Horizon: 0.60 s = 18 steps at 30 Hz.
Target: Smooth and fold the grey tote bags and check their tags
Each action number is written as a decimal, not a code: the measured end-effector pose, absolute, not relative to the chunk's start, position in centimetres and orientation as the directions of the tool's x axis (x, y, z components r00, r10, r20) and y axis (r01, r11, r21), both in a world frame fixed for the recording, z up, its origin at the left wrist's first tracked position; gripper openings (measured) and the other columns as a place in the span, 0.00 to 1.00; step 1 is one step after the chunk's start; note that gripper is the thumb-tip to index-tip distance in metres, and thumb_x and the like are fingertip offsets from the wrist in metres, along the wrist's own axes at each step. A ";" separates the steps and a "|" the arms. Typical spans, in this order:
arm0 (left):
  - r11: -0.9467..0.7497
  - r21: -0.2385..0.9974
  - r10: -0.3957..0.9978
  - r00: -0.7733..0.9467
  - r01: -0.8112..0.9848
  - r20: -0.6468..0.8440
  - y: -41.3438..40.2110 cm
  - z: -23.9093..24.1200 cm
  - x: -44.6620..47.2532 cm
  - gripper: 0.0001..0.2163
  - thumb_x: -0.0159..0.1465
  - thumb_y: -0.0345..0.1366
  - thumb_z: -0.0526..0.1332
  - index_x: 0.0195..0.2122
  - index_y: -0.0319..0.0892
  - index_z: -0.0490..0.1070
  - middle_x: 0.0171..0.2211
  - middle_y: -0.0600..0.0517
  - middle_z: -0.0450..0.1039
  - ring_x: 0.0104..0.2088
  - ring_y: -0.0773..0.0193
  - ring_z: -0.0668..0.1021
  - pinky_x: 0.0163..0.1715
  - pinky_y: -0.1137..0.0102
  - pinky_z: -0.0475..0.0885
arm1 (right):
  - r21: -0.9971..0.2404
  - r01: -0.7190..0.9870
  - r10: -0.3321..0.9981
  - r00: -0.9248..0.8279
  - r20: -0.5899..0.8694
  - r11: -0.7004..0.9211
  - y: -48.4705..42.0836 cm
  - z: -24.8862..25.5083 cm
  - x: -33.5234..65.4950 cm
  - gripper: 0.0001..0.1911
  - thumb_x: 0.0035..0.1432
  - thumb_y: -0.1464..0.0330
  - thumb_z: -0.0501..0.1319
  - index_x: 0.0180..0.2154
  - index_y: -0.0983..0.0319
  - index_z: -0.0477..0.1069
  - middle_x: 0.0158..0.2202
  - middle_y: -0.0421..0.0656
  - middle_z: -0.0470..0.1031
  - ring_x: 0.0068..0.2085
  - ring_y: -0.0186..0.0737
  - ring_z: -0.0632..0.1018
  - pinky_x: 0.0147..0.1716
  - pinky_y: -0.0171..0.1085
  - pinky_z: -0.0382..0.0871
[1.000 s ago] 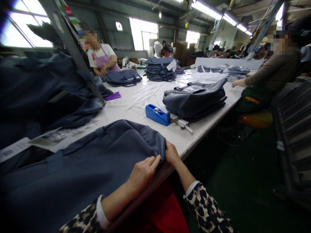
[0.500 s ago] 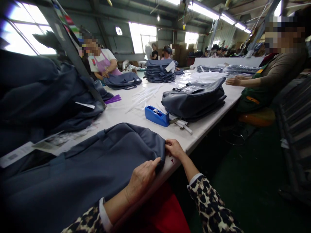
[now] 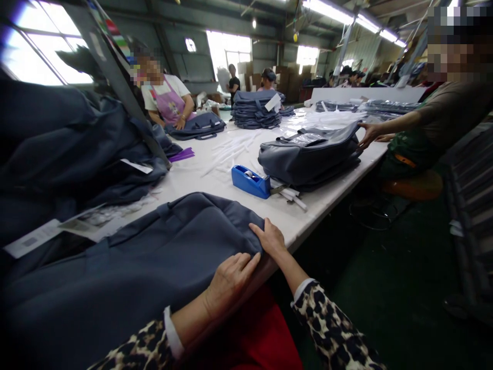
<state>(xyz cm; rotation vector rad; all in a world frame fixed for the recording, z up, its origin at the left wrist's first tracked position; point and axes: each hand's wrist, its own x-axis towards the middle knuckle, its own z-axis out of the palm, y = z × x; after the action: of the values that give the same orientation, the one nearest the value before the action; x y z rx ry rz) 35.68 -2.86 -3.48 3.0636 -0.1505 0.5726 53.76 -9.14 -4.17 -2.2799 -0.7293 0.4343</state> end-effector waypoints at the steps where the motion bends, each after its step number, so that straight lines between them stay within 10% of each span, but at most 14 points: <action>1: -0.995 0.043 -0.066 0.940 -0.085 0.335 -2.8 -3.2 35.5 0.16 0.69 0.29 0.52 0.58 0.37 0.65 0.38 0.46 0.73 0.37 0.59 0.76 0.38 0.64 0.76 | -0.659 0.401 0.586 0.807 -0.074 -0.636 -8.7 -4.5 53.4 0.23 0.63 0.48 0.56 0.45 0.61 0.67 0.40 0.51 0.77 0.46 0.49 0.78 0.45 0.42 0.67; 12: -0.986 0.164 -0.003 0.974 -0.041 0.226 -1.3 -3.0 30.6 0.29 0.71 0.47 0.52 0.70 0.49 0.44 0.71 0.49 0.49 0.70 0.51 0.52 0.66 0.47 0.53 | -0.354 0.686 0.711 0.699 0.079 -0.636 -9.0 -0.2 53.9 0.20 0.65 0.54 0.58 0.49 0.63 0.69 0.43 0.54 0.78 0.48 0.52 0.78 0.47 0.45 0.68; 18: -0.995 -0.060 -0.097 0.906 -0.080 0.411 -0.6 -5.8 31.4 0.31 0.69 0.54 0.52 0.69 0.46 0.50 0.68 0.48 0.55 0.67 0.48 0.58 0.62 0.51 0.61 | -0.194 0.981 0.958 0.053 0.282 0.003 -6.5 0.2 50.9 0.28 0.66 0.57 0.55 0.65 0.50 0.58 0.70 0.43 0.53 0.69 0.50 0.54 0.66 0.53 0.51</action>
<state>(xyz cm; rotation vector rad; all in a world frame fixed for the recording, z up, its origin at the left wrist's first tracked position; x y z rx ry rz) 31.35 -0.59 -5.80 3.1080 -0.1442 0.6733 50.93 -6.47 0.23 -2.0030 -1.9524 -0.0961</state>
